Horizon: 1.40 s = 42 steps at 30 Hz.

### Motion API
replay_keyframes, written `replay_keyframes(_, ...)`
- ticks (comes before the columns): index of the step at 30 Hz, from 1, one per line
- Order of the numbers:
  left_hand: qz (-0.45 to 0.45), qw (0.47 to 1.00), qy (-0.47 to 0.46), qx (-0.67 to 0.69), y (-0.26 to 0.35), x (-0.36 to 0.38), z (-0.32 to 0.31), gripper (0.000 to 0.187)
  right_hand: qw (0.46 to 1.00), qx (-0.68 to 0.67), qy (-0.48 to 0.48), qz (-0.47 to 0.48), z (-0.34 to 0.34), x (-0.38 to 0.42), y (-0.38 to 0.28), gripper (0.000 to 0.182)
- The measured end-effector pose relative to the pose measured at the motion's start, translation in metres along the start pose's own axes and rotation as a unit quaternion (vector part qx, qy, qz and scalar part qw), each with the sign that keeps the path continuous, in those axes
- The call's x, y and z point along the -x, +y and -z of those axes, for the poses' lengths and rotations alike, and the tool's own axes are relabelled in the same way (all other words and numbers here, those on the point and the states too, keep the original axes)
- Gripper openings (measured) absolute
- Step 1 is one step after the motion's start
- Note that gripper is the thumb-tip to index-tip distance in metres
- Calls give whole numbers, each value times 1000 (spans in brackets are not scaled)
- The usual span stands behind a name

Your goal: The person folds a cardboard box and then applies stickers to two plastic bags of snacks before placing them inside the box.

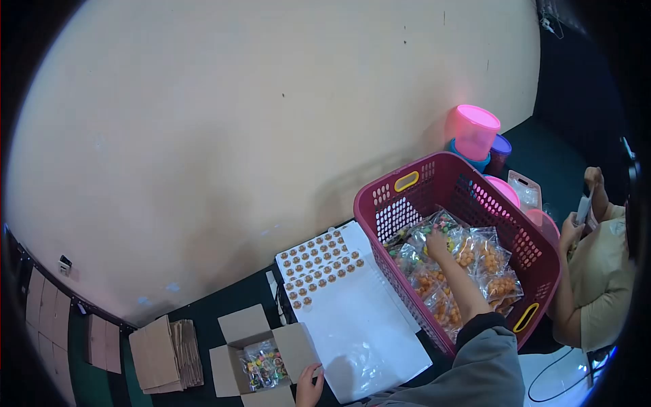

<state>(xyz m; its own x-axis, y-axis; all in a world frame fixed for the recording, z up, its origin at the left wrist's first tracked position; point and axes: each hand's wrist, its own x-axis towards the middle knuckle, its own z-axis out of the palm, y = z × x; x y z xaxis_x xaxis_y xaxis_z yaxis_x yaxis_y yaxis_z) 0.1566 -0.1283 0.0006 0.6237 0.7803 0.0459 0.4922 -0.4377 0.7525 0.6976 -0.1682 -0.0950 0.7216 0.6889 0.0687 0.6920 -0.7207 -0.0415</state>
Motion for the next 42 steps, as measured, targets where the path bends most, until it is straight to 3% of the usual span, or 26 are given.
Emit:
replay_keyframes(1, 3, 1000, -1, 0, -2, 1, 0, 20, 997, 62, 40, 15, 7, 1, -3, 31)
replay_keyframes(5, 20, 999, -36, 9, -2, 2, -6, 21, 995, 18, -57, 76, 41, -8, -6, 23)
replay_keyframes(6, 19, 999, -47, 10, 0, 1, -7, 20, 987, -31, 105, 114, 37, -13, -4, 20)
replay_keyframes(7, 19, 999, -48, 13, -1, -1, -8, 20, 988, -28, 104, 114, 62, -7, -11, 20)
replay_keyframes(9, 22, 997, -60, 31, -7, -2, -11, 20, 962, -159, 204, 84, 122, 6, -27, 13)
replay_keyframes(10, 22, 997, -60, 35, -9, -3, -13, 20, 963, -156, 204, 85, 147, 7, -28, 13)
replay_keyframes(12, -13, 997, -64, 28, -11, -3, -16, 21, 892, -384, 219, 95, 190, 14, -30, 8)
replay_keyframes(13, -13, 997, -63, 32, -10, -3, -16, 21, 893, -381, 220, 96, 209, 26, -34, 8)
replay_keyframes(15, -33, 996, -67, 57, -5, -6, -16, 19, 804, -566, 120, 136, 250, 50, -45, 6)
replay_keyframes(16, -34, 996, -64, 60, -4, -7, -18, 19, 815, -537, 124, 180, 267, 69, -52, 7)
replay_keyframes(18, 55, 947, -124, 291, -2, -8, -22, 24, 801, -540, 119, 232, 296, 113, -75, 6)
replay_keyframes(19, 56, 946, -120, 295, 8, -9, -17, 24, 822, -474, 133, 287, 311, 137, -86, 6)
replay_keyframes(21, 125, 863, -147, 467, 39, -11, -2, 37, 836, -399, 116, 359, 327, 188, -109, 10)
replay_keyframes(23, 113, 856, -171, 474, 55, -14, 9, 45, 818, -412, 56, 398, 326, 231, -133, 12)
replay_keyframes(25, 69, 788, -261, 553, 73, -13, 22, 50, 798, -432, 17, 421, 318, 256, -152, 14)
replay_keyframes(27, 47, 773, -261, 576, 78, -9, 27, 54, 753, -528, -88, 383, 310, 273, -167, 16)
replay_keyframes(29, -30, 783, -289, 549, 78, -6, 36, 43, 743, -532, -107, 390, 298, 283, -177, 18)
replay_keyframes(31, -7, 764, -265, 587, 78, 0, 48, 33, 734, -550, -113, 382, 289, 291, -188, 19)
replay_keyframes(33, 20, 841, -185, 507, 69, 3, 58, 20, 728, -550, -117, 394, 272, 297, -199, 18)
replay_keyframes(35, 37, 838, -132, 528, 67, 8, 69, 12, 654, -690, -164, 263, 249, 307, -217, 18)
replay_keyframes(36, 38, 862, -109, 493, 61, 10, 77, 13, 549, -795, -216, 143, 239, 315, -229, 17)
replay_keyframes(38, 45, 895, -78, 436, 52, 16, 95, 14, 546, -808, -193, 108, 227, 325, -255, 20)
replay_keyframes(41, 21, 896, -54, 440, 32, 21, 109, 15, 546, -816, -180, 55, 221, 339, -286, 28)
replay_keyframes(42, 32, 893, -78, 442, 31, 23, 119, 15, 546, -786, -284, 54, 209, 341, -290, 27)
